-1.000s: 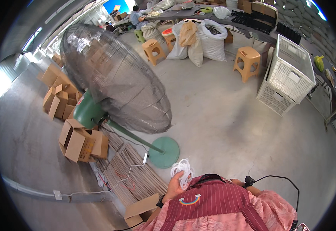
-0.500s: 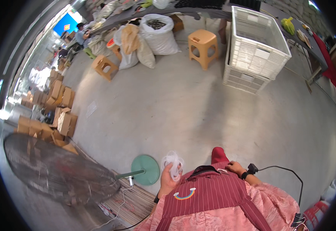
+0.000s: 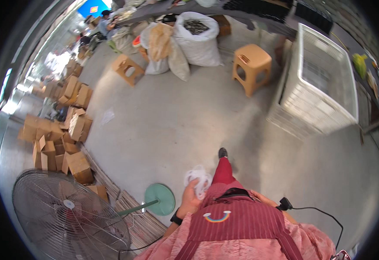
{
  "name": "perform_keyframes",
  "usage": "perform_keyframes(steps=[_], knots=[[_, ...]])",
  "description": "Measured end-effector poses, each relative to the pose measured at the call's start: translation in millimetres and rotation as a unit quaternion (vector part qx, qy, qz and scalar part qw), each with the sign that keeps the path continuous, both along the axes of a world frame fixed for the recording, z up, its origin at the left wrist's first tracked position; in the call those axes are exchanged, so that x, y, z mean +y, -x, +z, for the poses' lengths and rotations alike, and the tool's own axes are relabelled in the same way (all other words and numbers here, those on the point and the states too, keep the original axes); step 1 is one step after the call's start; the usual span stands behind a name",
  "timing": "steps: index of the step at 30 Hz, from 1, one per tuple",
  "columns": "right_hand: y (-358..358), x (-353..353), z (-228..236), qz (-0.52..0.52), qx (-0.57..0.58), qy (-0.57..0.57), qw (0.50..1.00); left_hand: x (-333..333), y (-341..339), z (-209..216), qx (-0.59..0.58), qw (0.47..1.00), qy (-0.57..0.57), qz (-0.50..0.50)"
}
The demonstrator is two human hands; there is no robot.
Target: Inserting white rubber gaskets or seals into black plastic lids or housings.
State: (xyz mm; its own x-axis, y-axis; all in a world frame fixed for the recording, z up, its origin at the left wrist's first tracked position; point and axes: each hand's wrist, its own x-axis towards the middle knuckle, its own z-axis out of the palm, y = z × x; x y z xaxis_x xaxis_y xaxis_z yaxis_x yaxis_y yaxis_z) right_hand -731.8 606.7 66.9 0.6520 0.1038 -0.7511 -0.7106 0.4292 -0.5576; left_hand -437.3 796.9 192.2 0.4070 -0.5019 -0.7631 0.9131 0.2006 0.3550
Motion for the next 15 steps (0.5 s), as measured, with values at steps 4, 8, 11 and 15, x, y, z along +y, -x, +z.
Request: perform_keyframes(steps=[4,8,11,15], knots=[[-73,-75,-3,0.084,0.000,0.049,0.995,-87,-70,-20,0.002,0.999,0.036,-0.012],[-122,-148,12,0.098,0.003,0.084,0.992,-169,-137,17,0.008,0.998,0.060,0.001],[-152,-198,31,0.087,0.007,0.100,0.991,-211,-193,18,-0.007,0.997,0.063,-0.040],[-188,-255,40,0.067,0.004,0.092,0.994,-284,-232,33,0.010,0.998,0.038,-0.057]])
